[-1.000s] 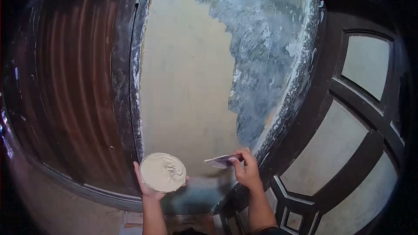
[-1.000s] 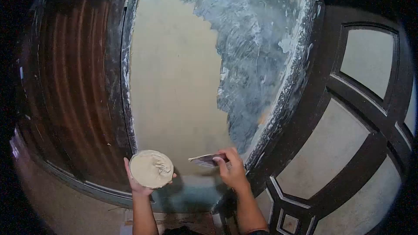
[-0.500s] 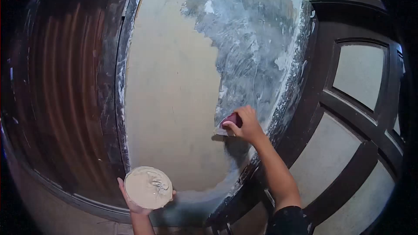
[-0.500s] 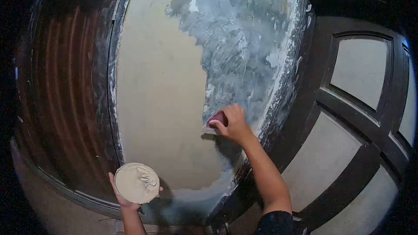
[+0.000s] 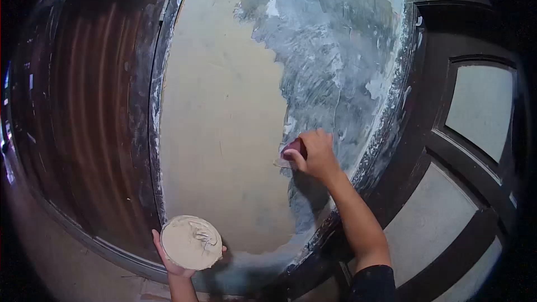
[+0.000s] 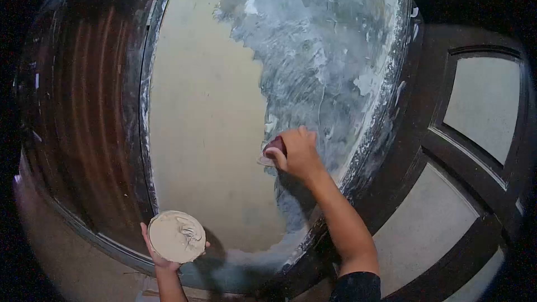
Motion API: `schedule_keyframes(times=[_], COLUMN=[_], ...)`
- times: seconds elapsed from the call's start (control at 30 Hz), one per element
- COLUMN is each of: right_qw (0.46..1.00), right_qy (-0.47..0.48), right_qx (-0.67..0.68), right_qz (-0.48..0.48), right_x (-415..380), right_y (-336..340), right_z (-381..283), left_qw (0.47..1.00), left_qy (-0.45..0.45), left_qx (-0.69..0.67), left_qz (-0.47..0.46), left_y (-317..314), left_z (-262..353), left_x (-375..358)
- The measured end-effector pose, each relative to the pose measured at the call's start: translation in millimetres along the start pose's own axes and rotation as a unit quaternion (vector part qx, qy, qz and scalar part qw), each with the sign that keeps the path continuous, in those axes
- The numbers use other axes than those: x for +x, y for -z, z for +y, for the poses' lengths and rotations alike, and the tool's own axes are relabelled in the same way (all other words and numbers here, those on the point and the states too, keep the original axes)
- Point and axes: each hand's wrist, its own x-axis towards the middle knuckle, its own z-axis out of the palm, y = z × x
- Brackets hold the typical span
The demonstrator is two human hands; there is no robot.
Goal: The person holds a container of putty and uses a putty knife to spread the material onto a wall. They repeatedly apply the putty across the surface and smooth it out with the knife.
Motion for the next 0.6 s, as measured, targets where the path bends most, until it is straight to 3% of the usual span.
schedule_keyframes(times=[0.07,0.2,0.27,0.3,0.4,0.43,0.5,0.6], right_qw=[0.998,0.998,0.993,0.993,0.996,0.996,0.997,0.998], right_qy=[-0.020,0.009,0.056,0.059,-0.006,-0.006,-0.015,0.057], right_qx=[-0.009,0.041,-0.047,-0.045,-0.022,-0.022,-0.001,-0.013], right_qz=[0.061,0.043,-0.089,-0.088,0.083,0.082,0.078,-0.034], right_x=[15,1,-12,-6,27,25,25,-8], right_y=[8,10,3,3,9,11,12,2], right_z=[4,-2,-8,-5,15,18,18,2], left_qw=[0.998,0.995,0.993,0.993,0.996,0.994,0.987,0.993], left_qy=[-0.011,-0.061,-0.078,-0.062,-0.077,-0.083,-0.111,-0.089], left_qx=[0.053,-0.015,-0.028,0.102,0.039,0.044,0.064,0.051], left_qz=[0.011,0.079,0.081,0.022,0.027,0.047,0.098,0.055], left_y=[3,-3,-4,1,0,0,1,9], left_z=[-2,-10,-13,-10,-14,-14,-14,-11], left_x=[-2,-6,-7,-10,-13,-14,-18,-22])
